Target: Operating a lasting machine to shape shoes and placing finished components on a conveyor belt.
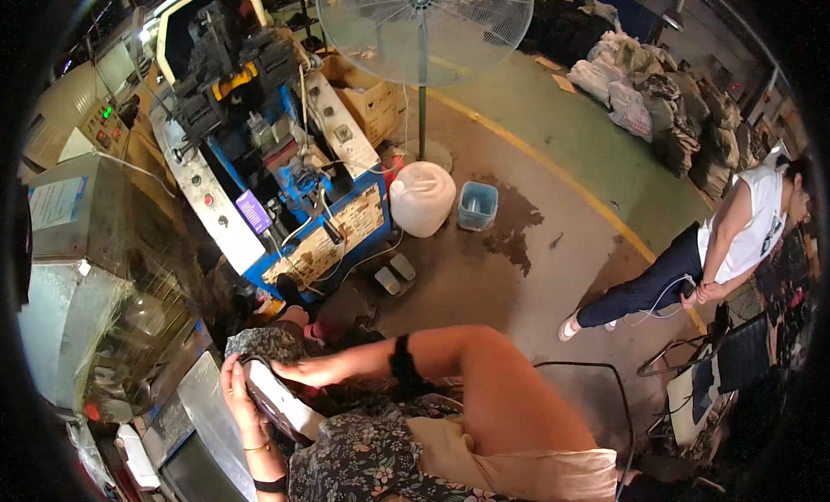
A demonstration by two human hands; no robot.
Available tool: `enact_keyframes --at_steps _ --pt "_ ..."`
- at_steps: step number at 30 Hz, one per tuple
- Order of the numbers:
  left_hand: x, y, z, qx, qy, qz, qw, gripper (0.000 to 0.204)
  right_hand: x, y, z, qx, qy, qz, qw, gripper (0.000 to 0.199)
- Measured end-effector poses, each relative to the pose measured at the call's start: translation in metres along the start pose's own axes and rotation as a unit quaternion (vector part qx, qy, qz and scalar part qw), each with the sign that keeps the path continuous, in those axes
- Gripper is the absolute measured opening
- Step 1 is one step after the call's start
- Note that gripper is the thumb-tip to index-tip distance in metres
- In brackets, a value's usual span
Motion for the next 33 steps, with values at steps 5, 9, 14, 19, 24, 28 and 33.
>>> enact_keyframes --at_steps 5,9,14,19,24,28,33 --pt "-0.005 0.019 -0.010 -0.062 0.052 -0.081 0.993 0.056 0.019 -0.062 0.015 0.009 0.115 -0.107 0.987 0.088" --pt "-0.015 -0.005 -0.038 -0.029 0.077 0.052 0.995 0.058 -0.008 -0.040 -0.009 0.019 0.123 -0.240 0.963 0.062" --pt "-0.009 -0.028 -0.029 -0.046 0.103 0.109 0.988 0.051 -0.028 -0.041 -0.014 0.120 0.229 -0.575 0.777 0.025" --pt "-0.010 -0.022 -0.009 0.017 0.047 0.060 0.997 0.051 -0.007 -0.028 -0.005 -0.030 0.141 -0.468 0.872 0.039" --pt "-0.019 -0.011 -0.023 0.010 0.123 -0.046 0.991 0.054 -0.028 0.007 -0.062 0.144 0.195 -0.140 0.960 0.076" --pt "-0.012 -0.005 -0.019 -0.024 0.191 -0.039 0.981 0.054 -0.044 0.019 -0.073 0.095 0.226 -0.469 0.848 0.107" --pt "0.005 -0.014 -0.027 -0.049 0.080 0.007 0.996 0.086 -0.036 -0.020 -0.070 0.187 0.252 -0.118 0.942 0.073"
Point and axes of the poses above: each hand's wrist, its own z-axis towards the middle knuckle, its own x-axis out of the back of the hand, y = z × x, the point moved 5 cm from there along z, towards the middle knuckle, and after that the axes turned 1 degree about y, right-handed, at the moved point
